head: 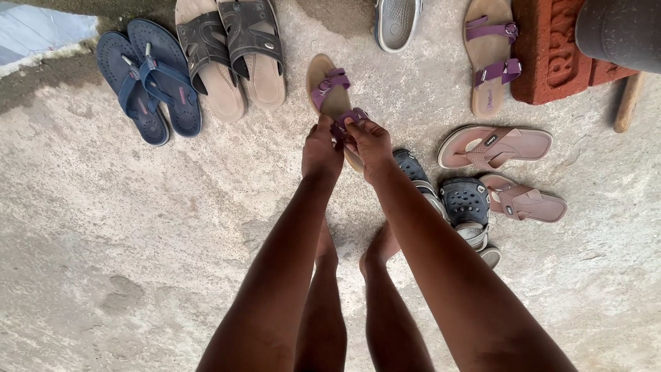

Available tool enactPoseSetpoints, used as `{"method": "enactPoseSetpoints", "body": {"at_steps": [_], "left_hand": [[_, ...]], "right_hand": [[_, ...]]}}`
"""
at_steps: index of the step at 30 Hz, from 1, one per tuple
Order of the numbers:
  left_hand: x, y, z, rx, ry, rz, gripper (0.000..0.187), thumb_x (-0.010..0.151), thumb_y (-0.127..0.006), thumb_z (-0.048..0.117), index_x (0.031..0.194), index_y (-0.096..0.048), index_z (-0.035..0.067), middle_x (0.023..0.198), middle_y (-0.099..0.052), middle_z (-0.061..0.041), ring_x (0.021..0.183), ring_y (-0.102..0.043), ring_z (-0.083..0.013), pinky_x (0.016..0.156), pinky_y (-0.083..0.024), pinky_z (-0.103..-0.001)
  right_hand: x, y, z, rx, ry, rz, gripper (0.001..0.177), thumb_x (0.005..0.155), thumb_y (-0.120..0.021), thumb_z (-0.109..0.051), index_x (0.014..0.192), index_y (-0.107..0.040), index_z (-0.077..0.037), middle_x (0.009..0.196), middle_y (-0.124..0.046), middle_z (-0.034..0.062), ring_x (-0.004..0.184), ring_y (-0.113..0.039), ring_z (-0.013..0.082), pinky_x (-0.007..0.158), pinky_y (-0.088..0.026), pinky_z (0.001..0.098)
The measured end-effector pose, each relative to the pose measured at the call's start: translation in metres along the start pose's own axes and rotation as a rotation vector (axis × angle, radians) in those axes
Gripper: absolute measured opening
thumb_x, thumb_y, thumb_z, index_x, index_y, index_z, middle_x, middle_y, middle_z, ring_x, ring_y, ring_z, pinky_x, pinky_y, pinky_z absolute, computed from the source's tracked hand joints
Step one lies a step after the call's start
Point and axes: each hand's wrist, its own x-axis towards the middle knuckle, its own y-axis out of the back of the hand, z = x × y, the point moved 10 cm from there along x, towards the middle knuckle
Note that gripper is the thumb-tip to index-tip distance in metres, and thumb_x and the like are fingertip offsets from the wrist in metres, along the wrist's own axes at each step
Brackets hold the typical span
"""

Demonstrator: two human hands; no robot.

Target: Organizing and aligning various pairs of shoes, sandals, and crocs on an outdoor concrete surface.

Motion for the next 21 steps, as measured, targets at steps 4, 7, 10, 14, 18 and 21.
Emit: {"method": "enactPoseSetpoints", "body": {"at_steps": [4, 7, 10, 14, 18, 21], "left_hand": [[0.008, 0.014, 0.006, 0.031, -0.025, 0.063, 0.031, 0.096, -0.066, 0.008, 0.122, -0.05, 0.009, 0.113, -0.07, -0.016, 0.104, -0.071, -0.0352, 0.091, -0.057, -0.047], [0.013, 0.031, 0.012, 0.011, -0.04, 0.132, 0.031, 0.093, -0.066, 0.004, 0.119, -0.05, 0.009, 0.115, -0.069, -0.017, 0.105, -0.07, -0.0368, 0.09, -0.056, -0.047], [0.019, 0.041, 0.02, 0.045, -0.055, 0.131, 0.041, 0.082, -0.069, -0.002, 0.116, -0.05, 0.01, 0.115, -0.069, -0.016, 0.105, -0.07, -0.0368, 0.09, -0.056, -0.046], [0.032, 0.046, 0.019, 0.079, -0.031, 0.133, 0.036, 0.085, -0.067, -0.005, 0.113, -0.05, 0.011, 0.112, -0.071, -0.015, 0.105, -0.071, -0.0361, 0.09, -0.057, -0.047], [0.055, 0.046, 0.01, 0.037, -0.049, 0.182, 0.036, 0.086, -0.064, -0.008, 0.113, -0.05, 0.011, 0.113, -0.071, -0.015, 0.104, -0.072, -0.0356, 0.089, -0.058, -0.046], [0.072, 0.05, 0.012, 0.014, -0.117, 0.242, 0.035, 0.088, -0.063, -0.007, 0.115, -0.05, 0.011, 0.113, -0.071, -0.016, 0.105, -0.071, -0.0363, 0.09, -0.058, -0.046]], "right_hand": [[-0.012, -0.002, -0.022, -0.153, 0.05, 0.021, 0.009, 0.089, -0.078, -0.015, 0.09, -0.073, -0.007, 0.085, -0.075, 0.0024, 0.074, -0.07, 0.0109, 0.068, -0.058, 0.0245], [-0.022, -0.004, -0.063, -0.498, 0.336, 0.129, 0.031, 0.081, -0.084, -0.014, 0.104, -0.066, -0.004, 0.088, -0.073, 0.0041, 0.077, -0.073, 0.0141, 0.069, -0.061, 0.0271], [-0.028, -0.021, -0.094, -0.767, 0.531, 0.152, 0.056, 0.075, -0.084, -0.012, 0.123, -0.054, -0.006, 0.096, -0.06, 0.0072, 0.079, -0.073, 0.0197, 0.07, -0.063, 0.0308], [0.001, -0.039, -0.092, -0.96, 0.371, 0.023, 0.055, 0.08, -0.082, -0.017, 0.129, -0.057, -0.013, 0.106, -0.058, 0.0145, 0.096, -0.068, 0.0275, 0.078, -0.061, 0.0381], [0.033, -0.045, -0.068, -0.822, -0.03, -0.105, 0.034, 0.088, -0.072, -0.022, 0.12, -0.062, -0.017, 0.107, -0.071, 0.0103, 0.098, -0.071, 0.0224, 0.083, -0.065, 0.0391], [0.042, -0.061, -0.087, -0.771, 0.009, -0.091, 0.027, 0.089, -0.073, -0.023, 0.112, -0.06, -0.015, 0.109, -0.071, 0.0104, 0.096, -0.072, 0.022, 0.082, -0.066, 0.0385]]}}
